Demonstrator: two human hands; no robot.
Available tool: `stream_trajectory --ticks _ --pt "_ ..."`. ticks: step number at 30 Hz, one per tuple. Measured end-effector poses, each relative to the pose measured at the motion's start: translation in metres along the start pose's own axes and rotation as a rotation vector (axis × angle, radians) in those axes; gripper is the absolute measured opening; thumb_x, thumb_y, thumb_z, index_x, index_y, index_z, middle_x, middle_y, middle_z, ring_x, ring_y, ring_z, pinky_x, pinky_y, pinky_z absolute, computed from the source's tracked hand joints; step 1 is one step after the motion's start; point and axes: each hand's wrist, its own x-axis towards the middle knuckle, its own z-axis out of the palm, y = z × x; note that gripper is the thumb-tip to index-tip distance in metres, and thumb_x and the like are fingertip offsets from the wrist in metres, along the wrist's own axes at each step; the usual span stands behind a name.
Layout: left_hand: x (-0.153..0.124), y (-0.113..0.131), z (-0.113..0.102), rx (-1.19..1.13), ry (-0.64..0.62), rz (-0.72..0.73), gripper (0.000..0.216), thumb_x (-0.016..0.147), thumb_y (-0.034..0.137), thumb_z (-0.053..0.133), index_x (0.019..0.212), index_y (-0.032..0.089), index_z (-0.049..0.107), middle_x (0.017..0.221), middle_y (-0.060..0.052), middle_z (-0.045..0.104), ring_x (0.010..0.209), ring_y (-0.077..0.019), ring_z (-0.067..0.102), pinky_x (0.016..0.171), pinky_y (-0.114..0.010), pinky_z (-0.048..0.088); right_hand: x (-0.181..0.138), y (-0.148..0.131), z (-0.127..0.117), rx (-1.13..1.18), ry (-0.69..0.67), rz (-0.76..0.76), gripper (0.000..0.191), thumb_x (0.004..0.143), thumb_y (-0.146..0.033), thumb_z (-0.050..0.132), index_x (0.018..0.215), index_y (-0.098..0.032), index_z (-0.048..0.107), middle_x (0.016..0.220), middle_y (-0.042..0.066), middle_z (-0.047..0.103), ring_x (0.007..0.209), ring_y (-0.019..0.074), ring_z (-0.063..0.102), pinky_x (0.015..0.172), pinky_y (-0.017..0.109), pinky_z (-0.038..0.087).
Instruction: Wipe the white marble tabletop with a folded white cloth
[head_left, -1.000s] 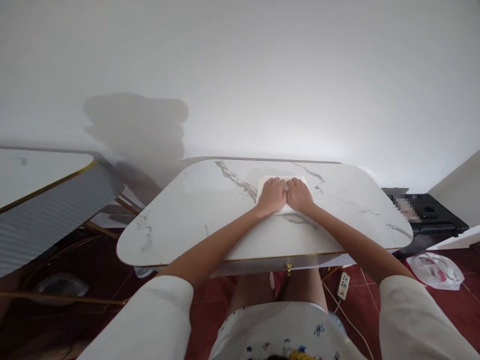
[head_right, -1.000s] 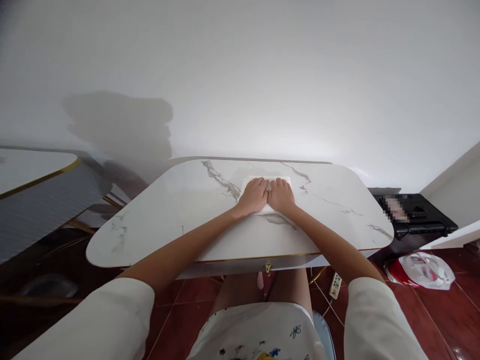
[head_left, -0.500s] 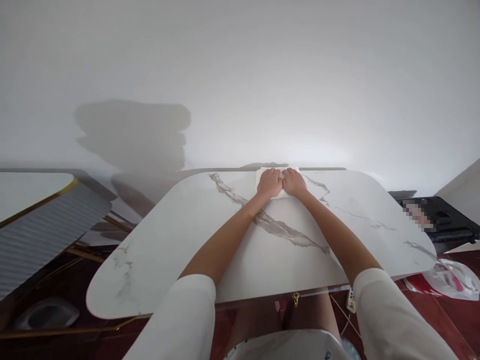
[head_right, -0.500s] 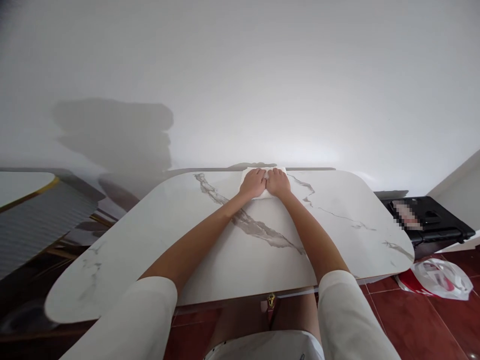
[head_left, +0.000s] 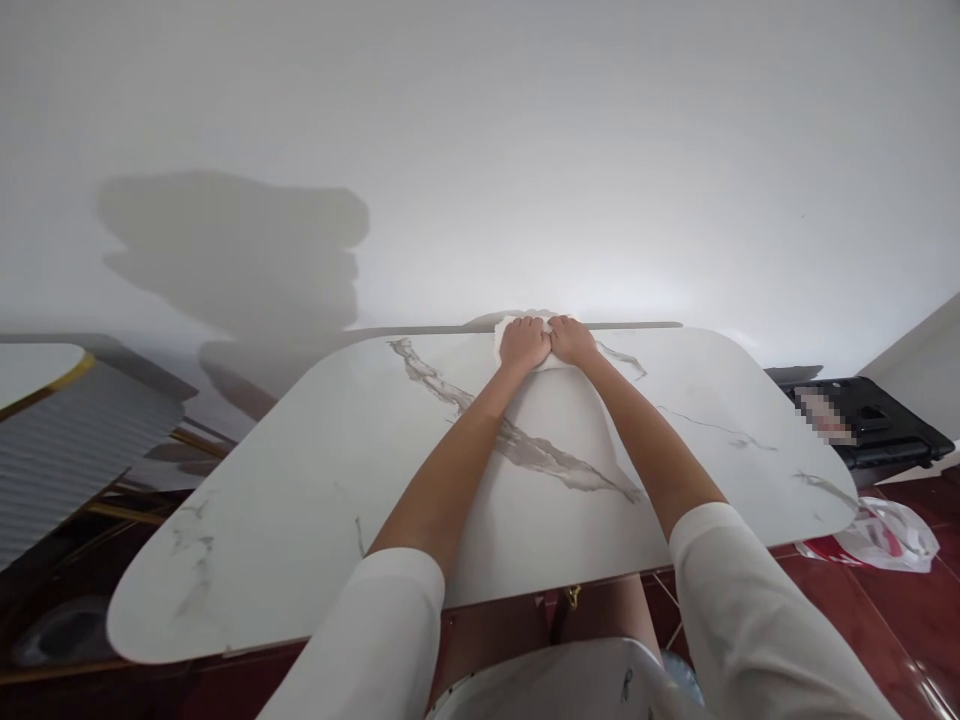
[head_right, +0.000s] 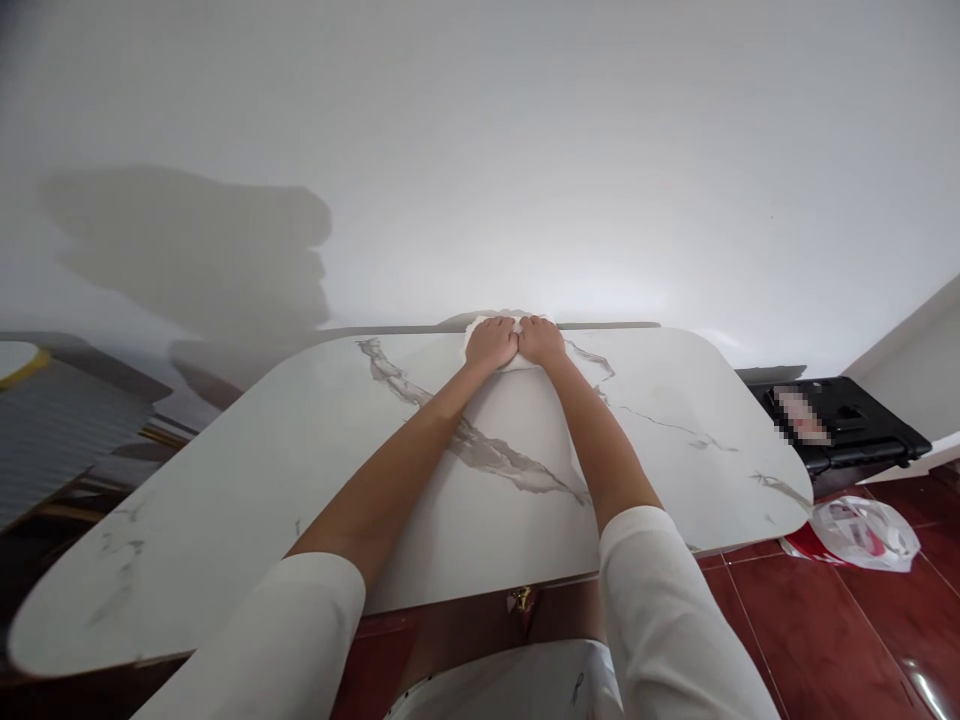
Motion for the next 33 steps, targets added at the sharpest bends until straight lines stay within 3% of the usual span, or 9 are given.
stream_trajectory --ticks 12,21,33 --pt "0.016 0.052 0.016 -0.033 -0.034 0.015 0.031 0.091 0.019 0.035 0.107 0.013 0.060 0.118 -0.018 0.063 0.115 -0.0315 0.053 0.099 -0.044 0.039 -0.016 0.051 -0.018 0.070 -0.027 0.071 0.039 0.097 -0.017 0.028 0.128 -0.013 0.052 0.132 0.014 0.059 0.121 0.0274 0.052 0.100 0.040 0.041" --pt "0.001 0.052 0.012 -0.022 -0.016 0.060 0.029 0.091 0.019 0.035 0.109 0.015 0.058 0.120 -0.016 0.061 0.118 -0.0301 0.051 0.100 -0.043 0.037 -0.032 0.046 -0.016 -0.009 0.020 0.038 0.038 0.098 -0.017 0.029 0.128 -0.012 0.051 0.133 0.015 0.057 0.121 0.0268 0.051 0.101 0.039 0.040" --pt "-0.054 0.068 -0.010 -0.051 -0.074 0.106 0.029 0.093 0.022 0.034 0.111 0.014 0.055 0.124 -0.018 0.055 0.121 -0.0342 0.046 0.102 -0.047 0.034 -0.087 0.028 -0.026 -0.020 0.029 0.035 0.038 0.095 -0.016 0.032 0.127 -0.010 0.052 0.132 0.018 0.053 0.119 0.0292 0.048 0.099 0.039 0.039"
